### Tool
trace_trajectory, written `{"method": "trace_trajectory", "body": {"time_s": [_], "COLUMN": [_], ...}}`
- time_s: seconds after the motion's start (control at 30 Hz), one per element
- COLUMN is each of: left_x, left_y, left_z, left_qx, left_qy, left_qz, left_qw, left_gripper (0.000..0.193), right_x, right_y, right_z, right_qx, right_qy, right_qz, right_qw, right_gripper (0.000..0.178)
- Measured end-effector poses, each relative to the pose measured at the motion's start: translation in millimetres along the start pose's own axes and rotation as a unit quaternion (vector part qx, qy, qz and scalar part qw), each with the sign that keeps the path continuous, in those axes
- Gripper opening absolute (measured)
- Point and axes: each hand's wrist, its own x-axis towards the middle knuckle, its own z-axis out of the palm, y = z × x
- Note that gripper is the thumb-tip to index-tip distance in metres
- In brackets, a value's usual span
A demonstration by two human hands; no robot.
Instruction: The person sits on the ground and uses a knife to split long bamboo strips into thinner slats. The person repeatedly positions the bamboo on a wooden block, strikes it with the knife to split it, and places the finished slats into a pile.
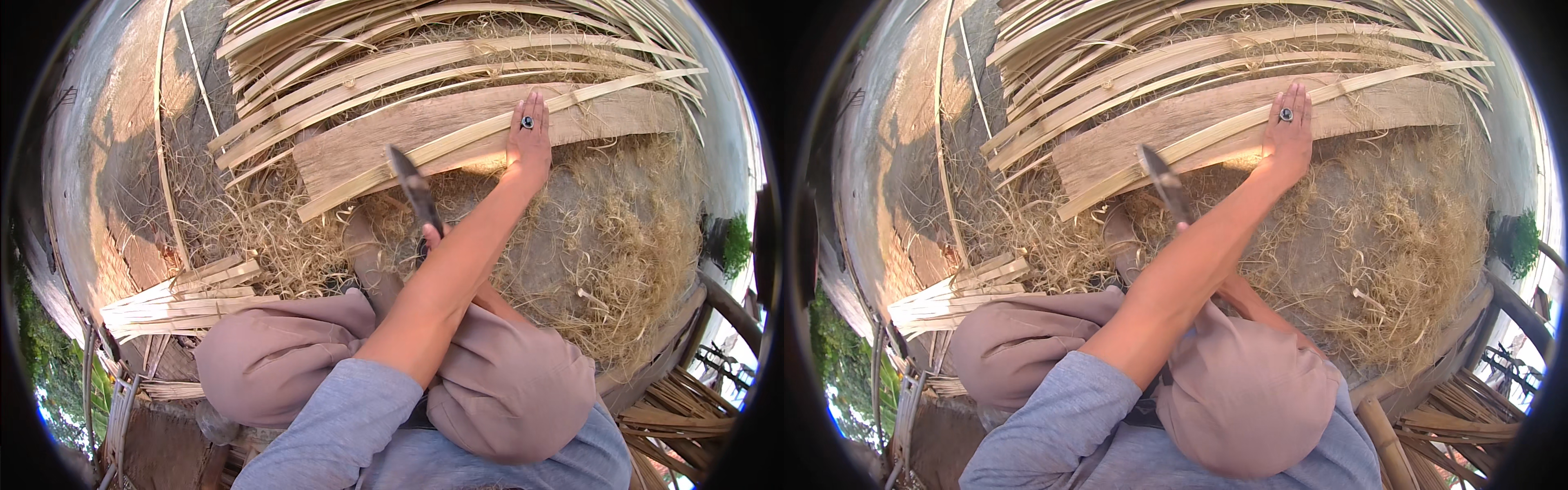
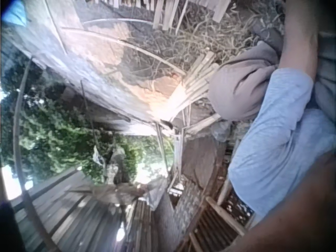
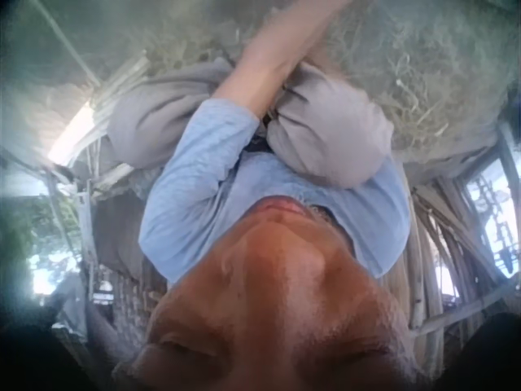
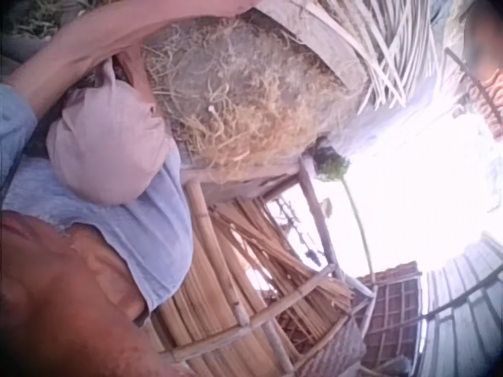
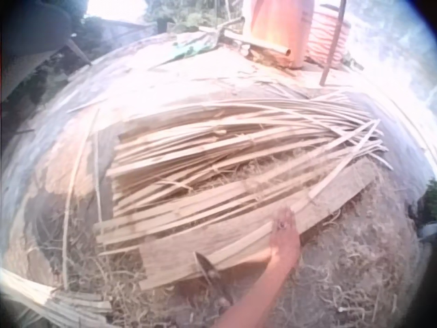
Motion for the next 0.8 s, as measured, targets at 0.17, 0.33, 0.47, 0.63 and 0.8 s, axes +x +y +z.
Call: {"method": "trace_trajectory", "body": {"time_s": [0.17, 0.33, 0.47, 0.63, 0.8], "left_x": [0.1, -0.7, 5.9, 5.3, 18.7], "left_y": [-2.7, 0.5, -2.6, -4.0, -28.4], "left_z": [4.8, 8.6, -0.6, -16.6, -23.8], "left_qx": [-0.011, -0.006, -0.043, -0.077, -0.422], "left_qy": [0.024, 0.009, -0.018, -0.069, 0.059], "left_qz": [0.006, 0.001, 0.022, 0.034, -0.019], "left_qw": [1.000, 1.000, 0.999, 0.994, 0.904], "left_gripper": [0.097, 0.112, 0.119, 0.117, 0.065], "right_x": [9.6, -12.5, 5.3, -22.0, 4.0], "right_y": [5.0, 7.4, -22.4, -17.0, 10.1], "right_z": [-12.6, 25.0, -2.9, 54.3, 27.0], "right_qx": [0.168, -0.385, 0.207, -0.278, -0.094], "right_qy": [0.011, 0.035, -0.200, -0.142, -0.125], "right_qz": [0.010, -0.267, -0.029, -0.075, -0.087], "right_qw": [0.986, 0.883, 0.957, 0.947, 0.984], "right_gripper": [0.036, 0.042, 0.042, 0.043, 0.042]}}
